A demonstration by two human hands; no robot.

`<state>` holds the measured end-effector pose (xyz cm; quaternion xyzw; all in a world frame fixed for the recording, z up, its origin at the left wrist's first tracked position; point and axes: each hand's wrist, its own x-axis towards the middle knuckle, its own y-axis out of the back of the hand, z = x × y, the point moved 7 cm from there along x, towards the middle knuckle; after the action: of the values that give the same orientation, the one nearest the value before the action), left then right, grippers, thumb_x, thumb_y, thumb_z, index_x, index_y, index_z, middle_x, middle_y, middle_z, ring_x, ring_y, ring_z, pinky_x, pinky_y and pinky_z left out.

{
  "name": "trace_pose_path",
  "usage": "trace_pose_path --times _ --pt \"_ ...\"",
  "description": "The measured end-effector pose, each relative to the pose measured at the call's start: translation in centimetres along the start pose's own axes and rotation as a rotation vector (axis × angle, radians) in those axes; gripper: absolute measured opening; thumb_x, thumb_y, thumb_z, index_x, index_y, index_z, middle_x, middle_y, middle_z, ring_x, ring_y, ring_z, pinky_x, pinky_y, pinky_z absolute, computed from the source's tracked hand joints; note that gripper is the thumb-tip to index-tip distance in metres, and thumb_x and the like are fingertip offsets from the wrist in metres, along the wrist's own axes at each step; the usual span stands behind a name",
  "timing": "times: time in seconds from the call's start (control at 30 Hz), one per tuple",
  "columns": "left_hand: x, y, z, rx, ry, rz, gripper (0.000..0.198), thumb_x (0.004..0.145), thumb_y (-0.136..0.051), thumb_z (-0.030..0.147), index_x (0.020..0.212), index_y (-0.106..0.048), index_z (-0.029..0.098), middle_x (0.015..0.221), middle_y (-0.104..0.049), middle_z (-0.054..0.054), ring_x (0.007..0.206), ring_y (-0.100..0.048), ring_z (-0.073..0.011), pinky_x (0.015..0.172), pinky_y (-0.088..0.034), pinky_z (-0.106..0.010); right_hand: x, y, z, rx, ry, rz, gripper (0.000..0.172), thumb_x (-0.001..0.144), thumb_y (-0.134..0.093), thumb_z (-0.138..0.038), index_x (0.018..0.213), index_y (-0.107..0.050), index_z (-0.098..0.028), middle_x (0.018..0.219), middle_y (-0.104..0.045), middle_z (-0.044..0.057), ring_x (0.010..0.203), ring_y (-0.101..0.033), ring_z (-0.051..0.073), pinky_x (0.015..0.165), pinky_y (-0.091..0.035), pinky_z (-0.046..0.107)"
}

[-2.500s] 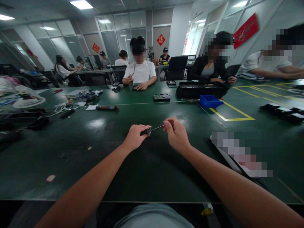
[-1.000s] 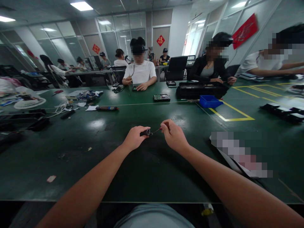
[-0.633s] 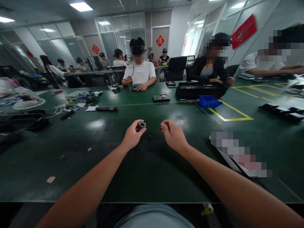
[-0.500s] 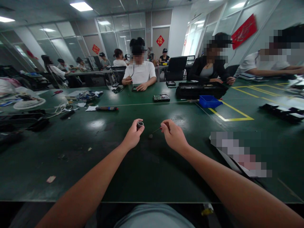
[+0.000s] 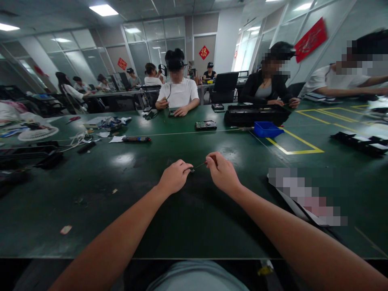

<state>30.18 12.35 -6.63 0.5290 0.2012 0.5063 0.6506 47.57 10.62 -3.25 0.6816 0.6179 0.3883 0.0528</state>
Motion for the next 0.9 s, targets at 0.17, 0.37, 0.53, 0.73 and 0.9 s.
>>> trace_pose_path --times 0.17,0.37,0.53,0.73,0.9 --pt "0.0 -0.8 1.0 0.227 0.005 -0.085 0.038 0.097 -0.048 0.042 0.127 -0.064 0.025 0.107 -0.063 -0.008 0.096 -0.062 -0.0228 0.074 -0.05 -0.033 0.0 0.0 0.1 -0.004 -0.005 0.008 0.018 0.098 -0.043 -0.033 0.096 -0.057 -0.021 0.081 -0.069 0.004 0.075 -0.066 0.021 0.07 -0.044 0.033" --pt "0.6 -1.4 1.3 0.285 -0.018 -0.11 0.031 0.097 -0.047 0.035 0.114 -0.07 0.024 0.1 -0.065 -0.007 0.091 -0.061 -0.0232 0.067 -0.046 -0.032 0.0 -0.1 -0.1 -0.005 0.016 0.005 0.018 0.099 -0.043 -0.033 0.096 -0.057 -0.022 0.08 -0.069 0.004 0.075 -0.066 0.021 0.07 -0.044 0.032" --pt "0.7 -0.3 -0.4 0.017 0.071 -0.113 0.03 0.097 -0.046 0.037 0.101 -0.074 0.025 0.102 -0.069 -0.005 0.09 -0.062 -0.0226 0.072 -0.045 -0.033 0.0 0.0 -0.1 0.01 0.005 -0.003 0.019 0.099 -0.043 -0.033 0.095 -0.058 -0.021 0.08 -0.068 0.004 0.074 -0.066 0.02 0.069 -0.044 0.032" --pt "-0.2 3.2 -5.1 -0.756 0.485 -0.019 0.022 0.091 -0.055 0.031 0.1 -0.071 0.018 0.092 -0.067 -0.006 0.063 -0.055 -0.0132 0.053 -0.038 -0.024 0.0 0.0 -0.3 0.022 -0.002 -0.032 0.018 0.099 -0.044 -0.033 0.096 -0.057 -0.021 0.08 -0.068 0.004 0.076 -0.066 0.02 0.068 -0.044 0.032" --pt "-1.9 7.1 -10.3 -1.414 0.756 0.241 0.016 0.092 -0.053 0.022 0.1 -0.065 0.016 0.084 -0.061 -0.004 0.058 -0.053 -0.0121 0.048 -0.041 -0.023 0.0 0.0 -0.4 0.03 0.012 -0.041 0.018 0.099 -0.043 -0.032 0.097 -0.057 -0.021 0.081 -0.067 0.004 0.076 -0.065 0.02 0.068 -0.044 0.031"
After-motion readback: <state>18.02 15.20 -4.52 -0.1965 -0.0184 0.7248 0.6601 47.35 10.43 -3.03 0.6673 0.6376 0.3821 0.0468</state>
